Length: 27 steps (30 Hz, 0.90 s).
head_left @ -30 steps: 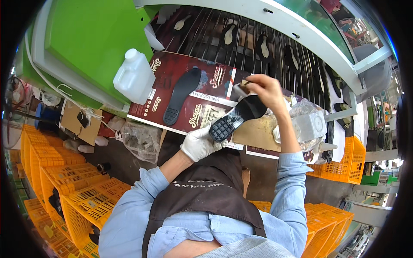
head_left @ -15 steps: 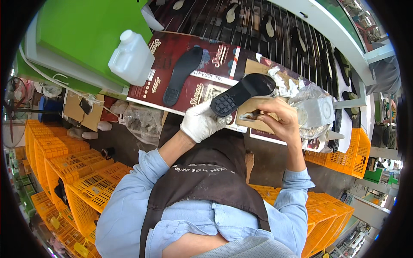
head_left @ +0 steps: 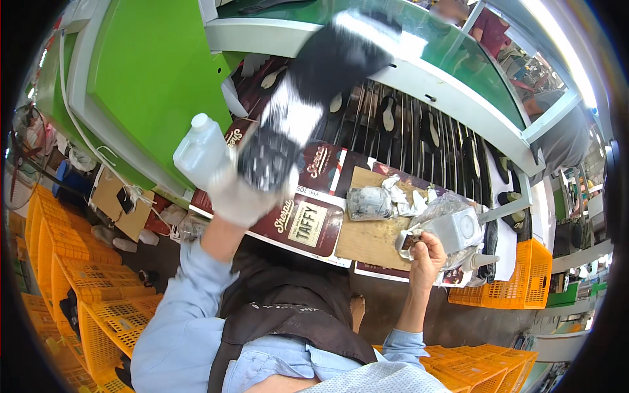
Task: Apply adhesive to the bottom of shoe soles using a brush and then place the soles into a yellow plastic crate.
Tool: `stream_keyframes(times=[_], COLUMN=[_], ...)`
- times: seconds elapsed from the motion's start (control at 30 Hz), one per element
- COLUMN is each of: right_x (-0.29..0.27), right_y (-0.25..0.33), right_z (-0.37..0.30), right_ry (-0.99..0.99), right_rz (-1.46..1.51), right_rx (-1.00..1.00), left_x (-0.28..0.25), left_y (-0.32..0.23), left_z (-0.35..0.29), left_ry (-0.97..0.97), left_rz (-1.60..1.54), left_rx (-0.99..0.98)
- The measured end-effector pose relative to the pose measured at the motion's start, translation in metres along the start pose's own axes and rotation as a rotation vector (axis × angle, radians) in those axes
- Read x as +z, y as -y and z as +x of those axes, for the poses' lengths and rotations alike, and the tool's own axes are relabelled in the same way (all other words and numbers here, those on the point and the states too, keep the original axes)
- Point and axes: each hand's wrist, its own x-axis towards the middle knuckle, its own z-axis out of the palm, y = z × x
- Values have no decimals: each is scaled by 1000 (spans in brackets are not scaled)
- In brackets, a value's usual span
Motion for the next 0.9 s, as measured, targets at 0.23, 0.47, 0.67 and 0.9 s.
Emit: stream_keyframes(times=[0.23, 0.47, 0.67, 0.9], right_x=[15, 18, 4, 7], right_y=[3, 7, 4, 7], right_z=[4, -4, -7, -14], right_ry=[31, -16, -74, -92], right_rz=[31, -159, -176, -242], right_rx=[2, 49, 113, 140], left_x=[-20, -85, -124, -127], left_y=[-2, 62, 24, -1], left_z=[248, 129, -16, -106], left_ry=[17, -331, -297, -300], left_rz=[-148, 163, 1805, 2634], left_rx=[-315, -508, -143, -276])
